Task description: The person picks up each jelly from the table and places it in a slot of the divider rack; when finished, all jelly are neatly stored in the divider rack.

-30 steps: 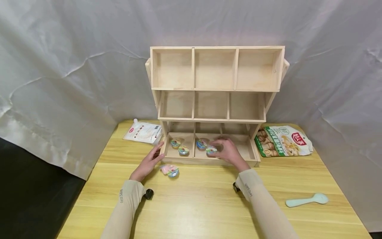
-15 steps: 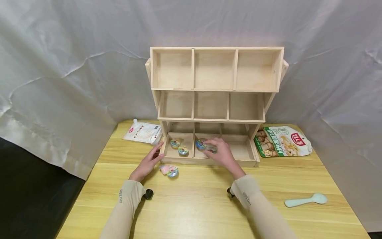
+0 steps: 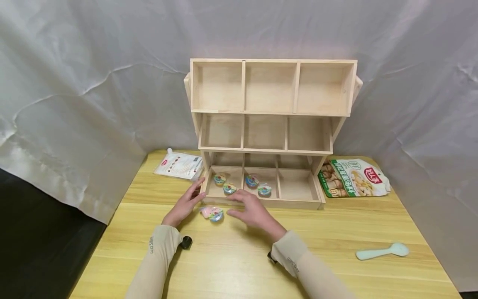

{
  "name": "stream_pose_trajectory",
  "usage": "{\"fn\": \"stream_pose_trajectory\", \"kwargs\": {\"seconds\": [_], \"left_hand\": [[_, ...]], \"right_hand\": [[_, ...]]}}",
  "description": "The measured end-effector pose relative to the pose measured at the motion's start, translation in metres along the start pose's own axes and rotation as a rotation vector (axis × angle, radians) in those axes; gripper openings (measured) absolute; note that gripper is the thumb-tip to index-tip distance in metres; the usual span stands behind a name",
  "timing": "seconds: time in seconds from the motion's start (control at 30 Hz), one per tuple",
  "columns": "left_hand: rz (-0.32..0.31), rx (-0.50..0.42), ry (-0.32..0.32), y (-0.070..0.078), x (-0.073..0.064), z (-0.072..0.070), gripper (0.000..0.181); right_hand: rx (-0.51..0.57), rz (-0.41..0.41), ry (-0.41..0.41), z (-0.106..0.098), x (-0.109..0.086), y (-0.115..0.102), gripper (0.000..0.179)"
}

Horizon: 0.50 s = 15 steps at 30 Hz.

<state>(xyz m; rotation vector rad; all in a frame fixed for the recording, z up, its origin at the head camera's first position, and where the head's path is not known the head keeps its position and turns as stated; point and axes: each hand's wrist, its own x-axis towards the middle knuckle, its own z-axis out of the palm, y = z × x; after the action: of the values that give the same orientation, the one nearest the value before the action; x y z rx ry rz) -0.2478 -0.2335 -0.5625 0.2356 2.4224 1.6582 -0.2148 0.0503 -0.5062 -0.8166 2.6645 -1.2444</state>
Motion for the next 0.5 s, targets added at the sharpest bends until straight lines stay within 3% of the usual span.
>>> {"fn": "stream_pose_trajectory", "kwargs": {"seconds": [0.3, 0.5], "left_hand": [[0.016, 0.002, -0.004, 0.002, 0.000, -0.001, 0.061], [0.023, -0.021, -0.010, -0.001, -0.001, 0.000, 0.062]], "right_hand": [[-0.094, -0.019, -0.105, 0.028, 0.009, -0.010, 0.065], [-0.111, -0.006, -0.126, 0.039, 0.011, -0.008, 0.066]]}}
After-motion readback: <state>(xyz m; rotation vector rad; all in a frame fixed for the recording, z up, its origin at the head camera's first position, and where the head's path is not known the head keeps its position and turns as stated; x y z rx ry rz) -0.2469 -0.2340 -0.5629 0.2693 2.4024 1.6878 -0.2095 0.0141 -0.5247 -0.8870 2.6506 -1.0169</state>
